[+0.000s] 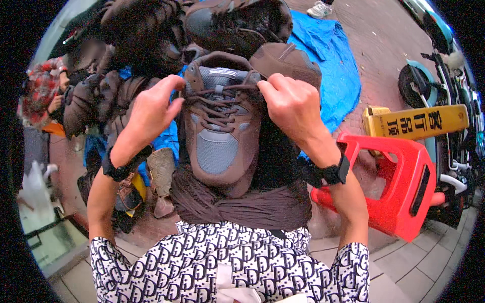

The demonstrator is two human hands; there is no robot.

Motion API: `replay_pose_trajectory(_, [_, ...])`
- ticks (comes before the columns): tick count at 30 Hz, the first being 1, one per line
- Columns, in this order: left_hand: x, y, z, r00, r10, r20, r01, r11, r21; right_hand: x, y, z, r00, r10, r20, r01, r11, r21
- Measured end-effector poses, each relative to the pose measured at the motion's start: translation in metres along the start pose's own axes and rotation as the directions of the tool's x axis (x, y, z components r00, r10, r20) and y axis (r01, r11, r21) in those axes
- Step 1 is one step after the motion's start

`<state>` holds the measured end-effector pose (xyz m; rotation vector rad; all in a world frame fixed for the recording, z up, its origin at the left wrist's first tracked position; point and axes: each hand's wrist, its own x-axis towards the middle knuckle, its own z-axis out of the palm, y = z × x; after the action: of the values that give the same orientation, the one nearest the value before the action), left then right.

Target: Insert and thread laces through the eyelets of a shoe upper.

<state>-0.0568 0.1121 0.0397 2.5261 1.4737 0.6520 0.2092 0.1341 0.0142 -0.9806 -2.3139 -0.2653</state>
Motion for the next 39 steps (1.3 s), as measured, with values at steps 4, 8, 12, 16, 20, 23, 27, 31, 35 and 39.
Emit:
replay_pose_trajectory(4, [-0.007,0.006,0.007,0.997,-0.074,0.010,0.074,0.997,0.024,0.000,0.005,-0.006,0.995,-0.048,-0.083,0.045,0.998,-0.039])
replay_pose_trajectory(8, [-0.012,0.003,0.019,0.998,-0.024,-0.049,0.028,0.997,0.068,0.007,0.001,-0.012,0.992,-0.102,-0.074,0.098,0.993,-0.060])
replay_pose_trajectory(12, [-0.004,-0.001,0.010,0.994,0.078,-0.074,-0.059,0.973,0.225,0.009,0.005,-0.024,0.991,-0.119,-0.055,0.117,0.992,-0.044])
replay_pose_trajectory(16, [0.001,-0.008,0.004,0.989,0.123,-0.087,-0.097,0.961,0.260,-0.005,0.013,-0.019,0.999,-0.027,0.038,0.026,0.999,0.041])
replay_pose_trajectory(20, [-0.007,-0.015,0.006,0.988,0.129,-0.082,-0.115,0.981,0.155,0.001,0.007,-0.017,1.000,-0.005,0.029,0.003,0.998,0.057])
replay_pose_trajectory(23, [-0.003,-0.005,-0.003,0.992,0.016,-0.121,-0.036,0.985,-0.166,0.002,0.008,-0.017,0.998,-0.054,0.015,0.054,0.999,0.006])
replay_pose_trajectory(27, [0.003,0.011,-0.001,0.889,0.440,-0.129,-0.412,0.890,0.195,0.001,0.007,-0.019,0.999,-0.032,0.038,0.030,0.998,0.046])
replay_pose_trajectory(31, [0.011,0.012,0.006,0.856,0.517,-0.004,-0.491,0.814,0.310,0.000,0.002,-0.019,0.994,0.007,0.110,-0.013,0.998,0.058])
replay_pose_trajectory(35, [0.022,0.015,0.006,0.770,0.625,0.124,-0.626,0.705,0.334,0.008,0.002,-0.021,0.999,0.031,0.032,-0.035,0.987,0.156])
replay_pose_trajectory(39, [0.033,0.015,0.007,0.725,0.665,0.181,-0.684,0.661,0.308,0.013,0.005,-0.016,0.993,0.107,0.044,-0.115,0.952,0.284])
